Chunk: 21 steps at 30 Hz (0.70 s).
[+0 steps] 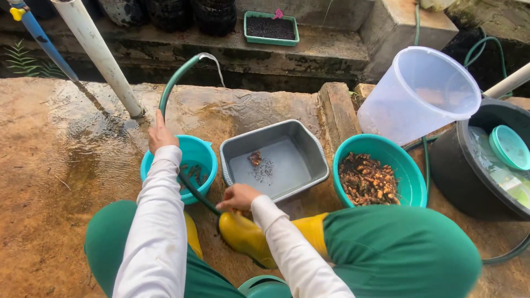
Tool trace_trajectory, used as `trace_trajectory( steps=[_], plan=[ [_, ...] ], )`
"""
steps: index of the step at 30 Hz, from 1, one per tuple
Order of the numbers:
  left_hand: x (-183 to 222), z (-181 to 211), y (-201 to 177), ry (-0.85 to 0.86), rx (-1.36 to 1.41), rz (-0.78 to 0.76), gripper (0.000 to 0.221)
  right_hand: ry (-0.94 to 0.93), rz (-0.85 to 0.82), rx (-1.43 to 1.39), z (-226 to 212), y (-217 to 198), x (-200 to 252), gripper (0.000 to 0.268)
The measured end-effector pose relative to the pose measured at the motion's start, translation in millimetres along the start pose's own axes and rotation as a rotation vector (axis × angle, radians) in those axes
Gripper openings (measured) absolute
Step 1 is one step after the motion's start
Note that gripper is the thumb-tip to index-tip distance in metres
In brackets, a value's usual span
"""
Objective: Wash turmeric roots in a basin and transfer to a bucket.
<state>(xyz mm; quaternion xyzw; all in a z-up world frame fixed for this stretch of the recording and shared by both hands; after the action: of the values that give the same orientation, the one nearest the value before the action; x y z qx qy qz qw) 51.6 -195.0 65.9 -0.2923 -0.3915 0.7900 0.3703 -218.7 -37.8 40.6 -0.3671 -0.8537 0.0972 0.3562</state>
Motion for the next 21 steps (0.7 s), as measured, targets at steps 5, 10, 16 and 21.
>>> trace_trajectory(
  steps=[5,10,16,21],
  plan=[
    [11.6,-38.4,5.4,0.035,-0.171,-0.334,0.075,0.061,0.515,0.123,-34.5,-97.7,34.9,0.027],
    [-10.8,-119.2,90.2,-0.063,-0.316,-0.618,0.092,0.08,0.598,0.003,7.0,-143.1,74.3,0.03],
    [39.9,-98.3,24.7,-0.159,-0.405,-0.654,0.088,0.267,0.409,-0.297,187.5,-74.3,2.4,0.037],
    [28.9,-218.0,107.9,-0.363,-0.338,-0.511,0.067,0.455,0.163,-0.665,264.3,34.9,-49.3,0.049]
  ],
)
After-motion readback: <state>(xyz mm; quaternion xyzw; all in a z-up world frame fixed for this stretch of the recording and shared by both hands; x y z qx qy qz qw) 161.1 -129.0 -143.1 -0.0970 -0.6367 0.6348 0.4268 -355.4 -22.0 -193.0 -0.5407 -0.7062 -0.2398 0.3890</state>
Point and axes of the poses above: each hand's wrist, its own x-axis away from the middle knuckle, its own y-axis out of the palm, z = x × y, the point moved 4 cm from there along -x, towards the middle knuckle, and after that the axes turned 1 degree about -z, right-handed, at the moved point
